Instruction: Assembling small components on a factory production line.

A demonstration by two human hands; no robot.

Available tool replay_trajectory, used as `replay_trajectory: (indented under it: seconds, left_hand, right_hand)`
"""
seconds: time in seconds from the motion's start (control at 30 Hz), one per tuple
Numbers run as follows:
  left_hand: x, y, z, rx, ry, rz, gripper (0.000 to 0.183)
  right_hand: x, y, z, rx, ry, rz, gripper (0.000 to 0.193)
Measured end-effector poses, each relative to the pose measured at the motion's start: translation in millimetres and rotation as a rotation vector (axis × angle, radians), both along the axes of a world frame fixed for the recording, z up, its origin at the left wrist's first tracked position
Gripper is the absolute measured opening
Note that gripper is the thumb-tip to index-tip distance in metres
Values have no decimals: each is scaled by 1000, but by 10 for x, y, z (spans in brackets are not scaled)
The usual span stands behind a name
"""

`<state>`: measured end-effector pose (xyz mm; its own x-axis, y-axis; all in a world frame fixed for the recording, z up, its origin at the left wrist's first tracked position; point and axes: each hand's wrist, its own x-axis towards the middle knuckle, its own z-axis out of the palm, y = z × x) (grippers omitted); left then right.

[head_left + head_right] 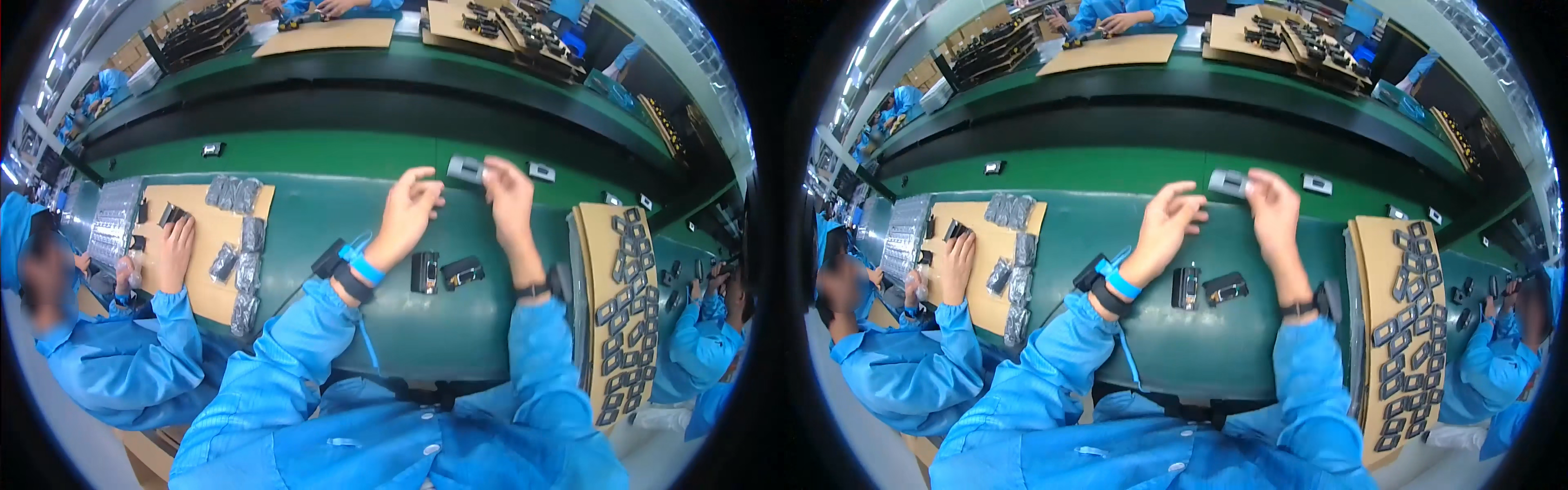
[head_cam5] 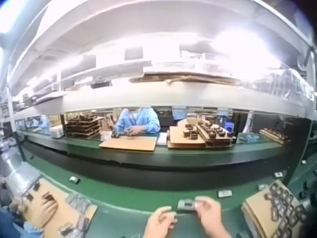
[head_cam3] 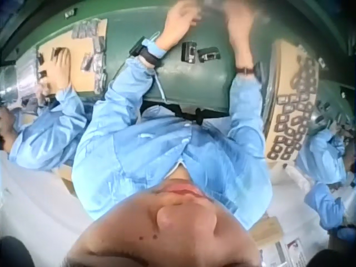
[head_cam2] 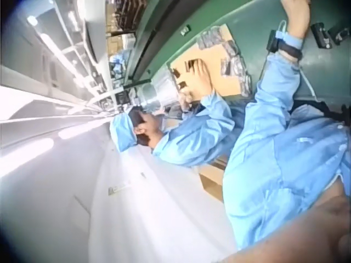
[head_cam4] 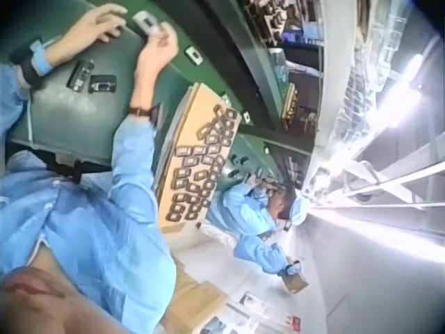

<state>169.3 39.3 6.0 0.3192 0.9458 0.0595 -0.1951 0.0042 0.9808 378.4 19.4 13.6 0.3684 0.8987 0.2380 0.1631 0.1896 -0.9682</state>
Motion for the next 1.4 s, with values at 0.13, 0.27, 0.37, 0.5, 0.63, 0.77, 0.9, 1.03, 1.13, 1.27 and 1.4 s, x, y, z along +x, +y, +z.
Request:
replay_trajectory:
  seconds: [0.13, 0.27, 0.37, 0.5, 0.63, 0.77, 0.9, 1.03, 1.13, 1.27, 1.4]
  left_hand:
    - [2, 130, -149, 100, 136, 52, 31]
    - [20, 66, -105, 177, 301, -94, 21]
    - [-59, 44, -38, 186, 287, -110, 16]
    - [-17, -2, 30, 204, 323, -81, 14]
    - [23, 9, -50, 171, 289, -114, 14]
    - [26, 14, -125, 202, 199, -39, 13]
    - [18, -108, 242, 90, 115, -149, 25]
    - [16, -132, 176, 111, -70, -131, 39]
    - [11, -72, 165, 149, -53, -61, 38]
    - [26, -95, 175, 108, -83, -177, 33]
    - [26, -92, 85, 75, -108, -174, 26]
  right_hand:
    - [450, 619, -86, -169, -537, -150, 27]
    - [457, 303, -364, 289, -889, -419, 16]
    - [-32, -522, -115, 62, -490, -155, 15]
    - [-311, -1413, 160, -74, -729, 178, 44]
    - [-278, -1524, 161, -171, -801, 257, 50]
    - [-38, -1299, 176, -10, -820, 190, 44]
    - [107, -942, 406, -5, -702, 75, 44]
    - [-278, -518, 362, 190, -621, 59, 43]
    - [-309, -444, 229, 256, -569, 34, 44]
    - [-278, -520, 174, 221, -572, 73, 44]
    - [-290, -559, 114, 201, -582, 35, 46]
